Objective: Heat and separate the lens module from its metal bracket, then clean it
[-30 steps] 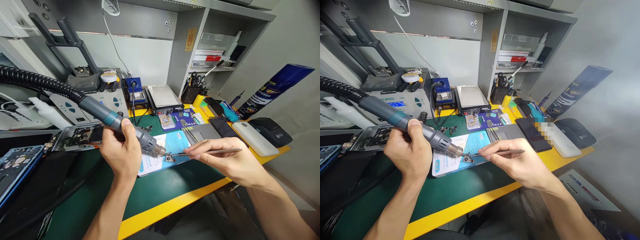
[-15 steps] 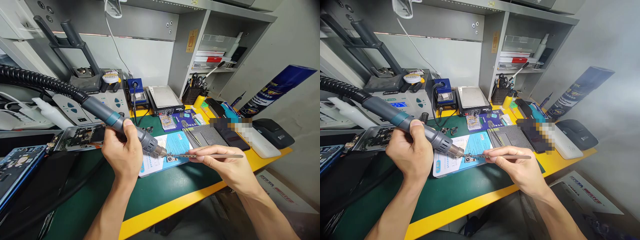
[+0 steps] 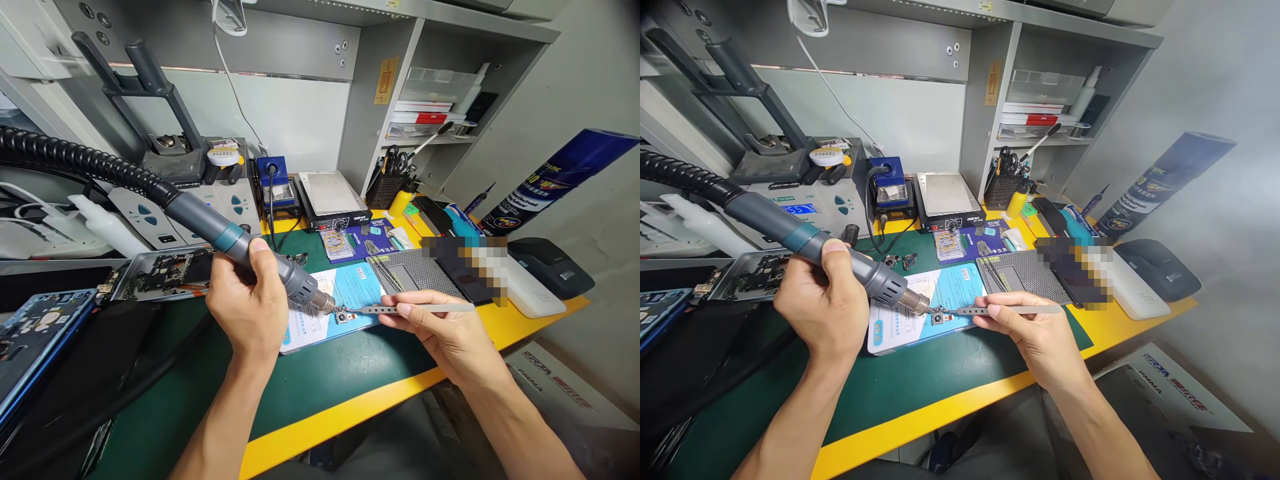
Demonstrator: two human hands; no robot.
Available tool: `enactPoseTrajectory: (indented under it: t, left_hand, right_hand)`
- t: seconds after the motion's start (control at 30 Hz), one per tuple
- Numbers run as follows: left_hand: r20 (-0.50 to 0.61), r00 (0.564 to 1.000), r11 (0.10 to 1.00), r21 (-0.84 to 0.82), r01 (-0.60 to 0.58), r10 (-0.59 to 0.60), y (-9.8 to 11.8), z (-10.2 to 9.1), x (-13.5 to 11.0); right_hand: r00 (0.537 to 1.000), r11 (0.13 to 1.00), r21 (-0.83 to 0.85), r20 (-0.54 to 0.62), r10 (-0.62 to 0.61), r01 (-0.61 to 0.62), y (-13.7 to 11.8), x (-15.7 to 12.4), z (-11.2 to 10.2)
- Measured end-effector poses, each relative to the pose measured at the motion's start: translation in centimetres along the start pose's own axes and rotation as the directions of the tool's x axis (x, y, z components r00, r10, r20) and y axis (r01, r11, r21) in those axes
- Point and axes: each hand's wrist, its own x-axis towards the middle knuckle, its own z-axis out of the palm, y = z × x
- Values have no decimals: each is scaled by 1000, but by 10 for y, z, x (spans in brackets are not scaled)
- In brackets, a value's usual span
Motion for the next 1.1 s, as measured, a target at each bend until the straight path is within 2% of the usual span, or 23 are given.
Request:
enactPoseTrajectory:
  t: [0.3,0.6,1.1]
  left_hand:
    - [0,1000,1000,-8,15,-15,1,0,1]
    - [-12,999,1000,-5,30,-30,1,-3,2]
    - [-73,997,1000,16,19,-18,-3,-2,-5]
  right_hand:
    - [998,997,61,-48,47,-44,4,-1,-1]
    - [999,997,75,-50,-11,15,6,-5,6]
    - [993,998,-30,-103,-55,52,10,-12,5]
